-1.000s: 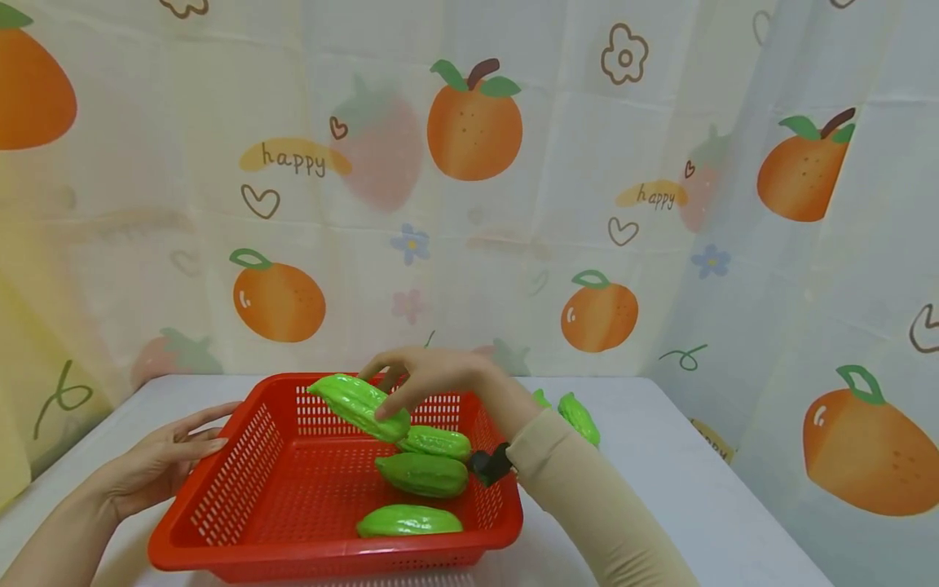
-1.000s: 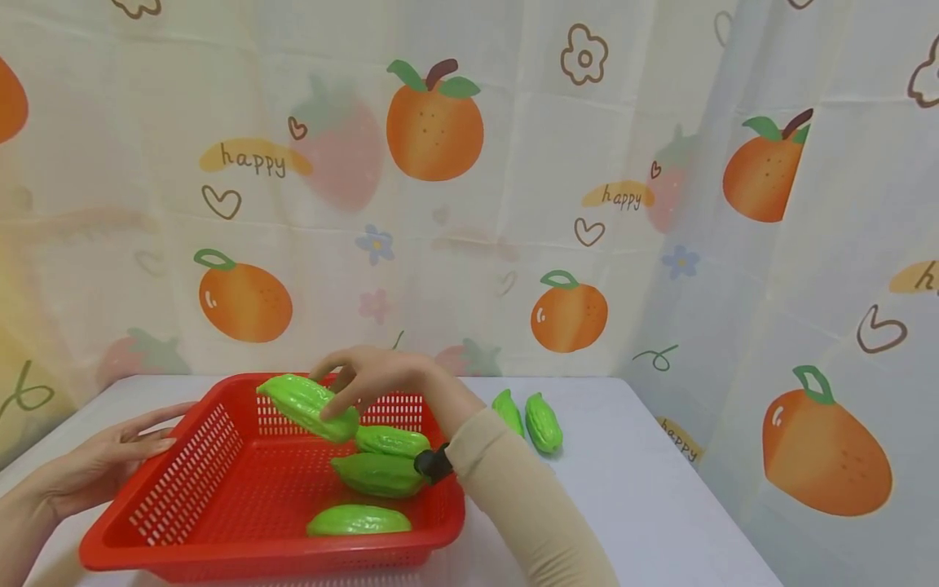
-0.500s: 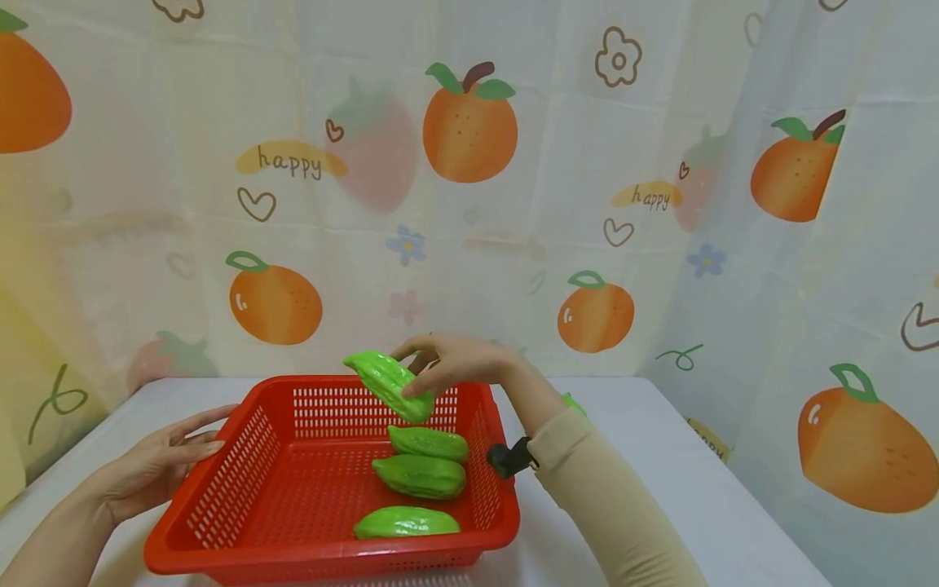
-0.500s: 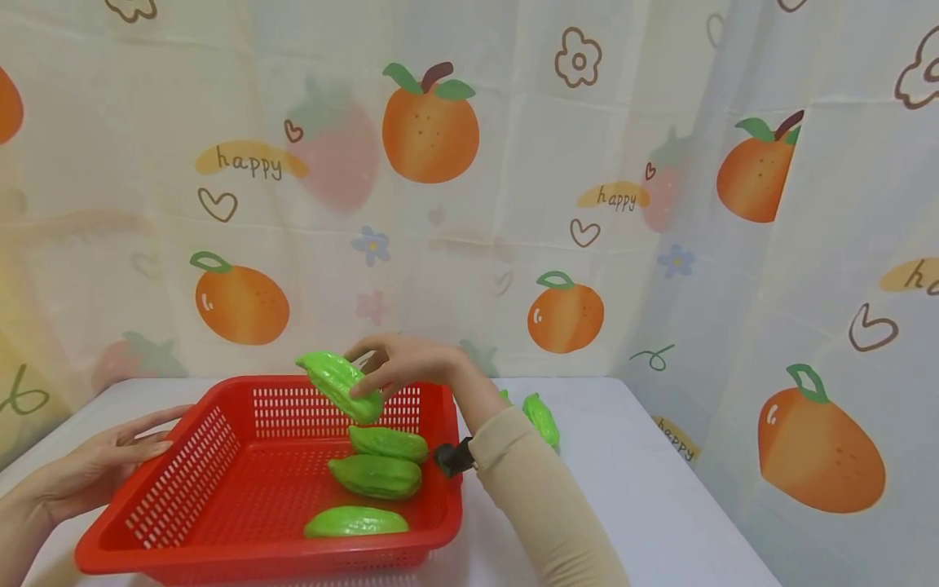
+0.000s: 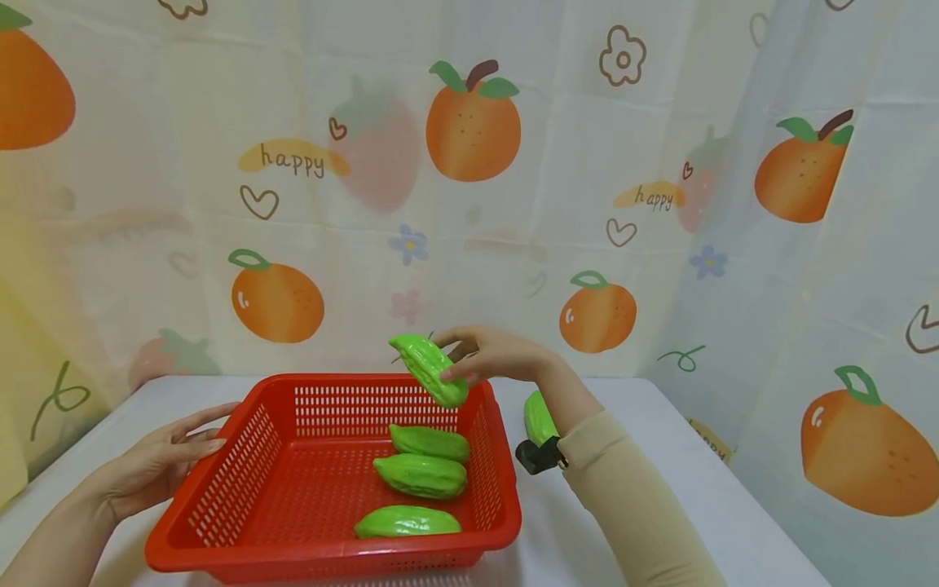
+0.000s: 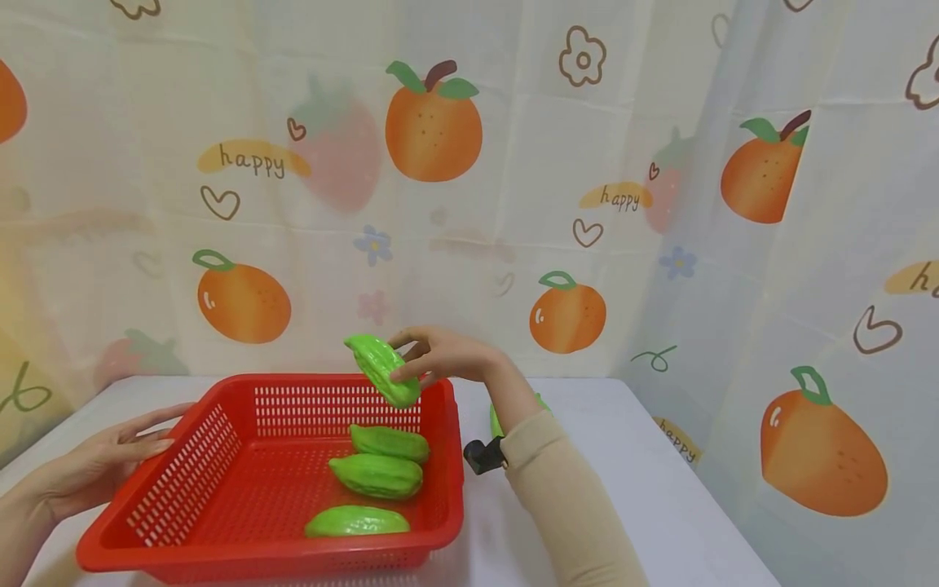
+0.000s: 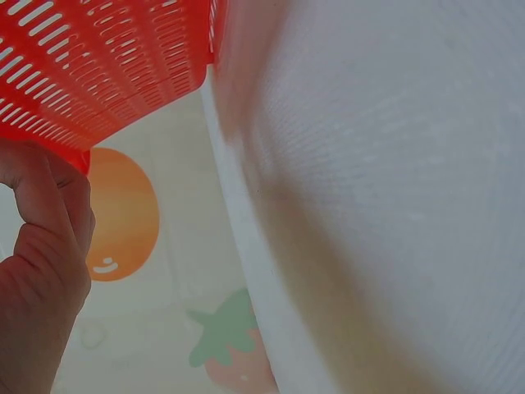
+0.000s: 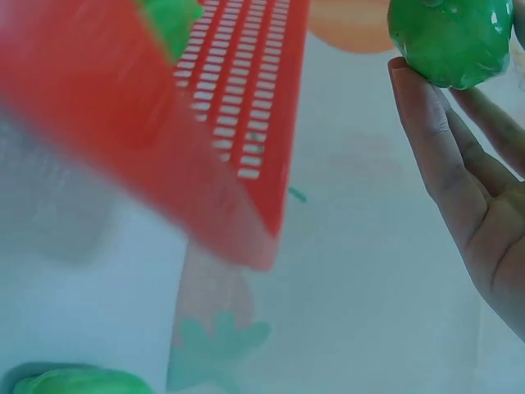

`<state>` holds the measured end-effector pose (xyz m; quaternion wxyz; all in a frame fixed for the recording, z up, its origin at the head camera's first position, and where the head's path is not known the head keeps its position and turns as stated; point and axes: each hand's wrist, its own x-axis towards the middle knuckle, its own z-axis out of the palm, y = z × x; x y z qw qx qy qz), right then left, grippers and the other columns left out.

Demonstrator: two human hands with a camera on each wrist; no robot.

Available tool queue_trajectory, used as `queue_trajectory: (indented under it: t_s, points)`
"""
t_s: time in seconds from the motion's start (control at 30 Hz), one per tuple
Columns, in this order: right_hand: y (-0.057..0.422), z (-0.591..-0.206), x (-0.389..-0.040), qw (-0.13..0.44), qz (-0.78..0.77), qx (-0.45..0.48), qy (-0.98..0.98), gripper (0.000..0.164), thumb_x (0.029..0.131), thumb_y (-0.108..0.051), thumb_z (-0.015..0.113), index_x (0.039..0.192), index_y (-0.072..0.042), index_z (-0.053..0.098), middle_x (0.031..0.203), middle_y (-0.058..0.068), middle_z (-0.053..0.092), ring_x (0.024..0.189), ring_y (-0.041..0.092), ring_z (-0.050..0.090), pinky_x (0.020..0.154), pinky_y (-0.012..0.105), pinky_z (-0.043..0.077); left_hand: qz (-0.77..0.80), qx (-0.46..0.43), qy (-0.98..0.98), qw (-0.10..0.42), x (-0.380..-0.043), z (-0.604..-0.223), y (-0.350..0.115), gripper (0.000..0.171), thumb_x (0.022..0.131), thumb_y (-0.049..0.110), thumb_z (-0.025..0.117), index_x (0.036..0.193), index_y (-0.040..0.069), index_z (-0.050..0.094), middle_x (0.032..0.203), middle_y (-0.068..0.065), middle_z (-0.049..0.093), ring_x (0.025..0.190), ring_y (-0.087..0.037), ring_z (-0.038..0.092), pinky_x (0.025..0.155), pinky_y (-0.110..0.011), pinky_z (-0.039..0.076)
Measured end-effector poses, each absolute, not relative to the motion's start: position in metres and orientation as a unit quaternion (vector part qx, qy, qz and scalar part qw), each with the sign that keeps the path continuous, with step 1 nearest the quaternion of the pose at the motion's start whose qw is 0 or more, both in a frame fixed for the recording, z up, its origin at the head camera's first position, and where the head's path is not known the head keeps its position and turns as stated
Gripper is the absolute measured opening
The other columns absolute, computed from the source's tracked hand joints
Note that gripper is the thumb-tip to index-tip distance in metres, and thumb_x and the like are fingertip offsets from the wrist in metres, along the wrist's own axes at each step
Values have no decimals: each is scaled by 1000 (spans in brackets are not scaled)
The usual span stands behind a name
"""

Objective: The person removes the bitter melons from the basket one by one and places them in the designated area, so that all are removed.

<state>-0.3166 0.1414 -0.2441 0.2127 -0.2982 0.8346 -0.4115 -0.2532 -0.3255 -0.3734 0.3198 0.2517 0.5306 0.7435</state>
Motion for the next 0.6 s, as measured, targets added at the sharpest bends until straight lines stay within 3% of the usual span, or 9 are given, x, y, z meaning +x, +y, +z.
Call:
queue_trajectory:
  t_s: [0.17, 0.6]
  points:
    - [158, -252, -320, 210, -426, -285, 833, 52, 92, -21, 67, 140, -19, 49, 125, 11, 64, 99, 17, 68, 87, 33, 57, 741, 255, 533, 317, -254, -374, -326, 56, 108, 7, 19, 140, 39, 51, 130, 4, 67, 111, -17, 70, 96, -38, 57]
    - [199, -265, -326, 175, -459, -237, 838, 55, 93, -23, 68, 143, -19, 46, 132, 11, 60, 114, 19, 63, 97, 40, 55, 741, 244, 540, 316, -255, -374, -326, 55, 108, 8, 19, 139, 40, 52, 129, 4, 67, 110, -18, 70, 96, -38, 57]
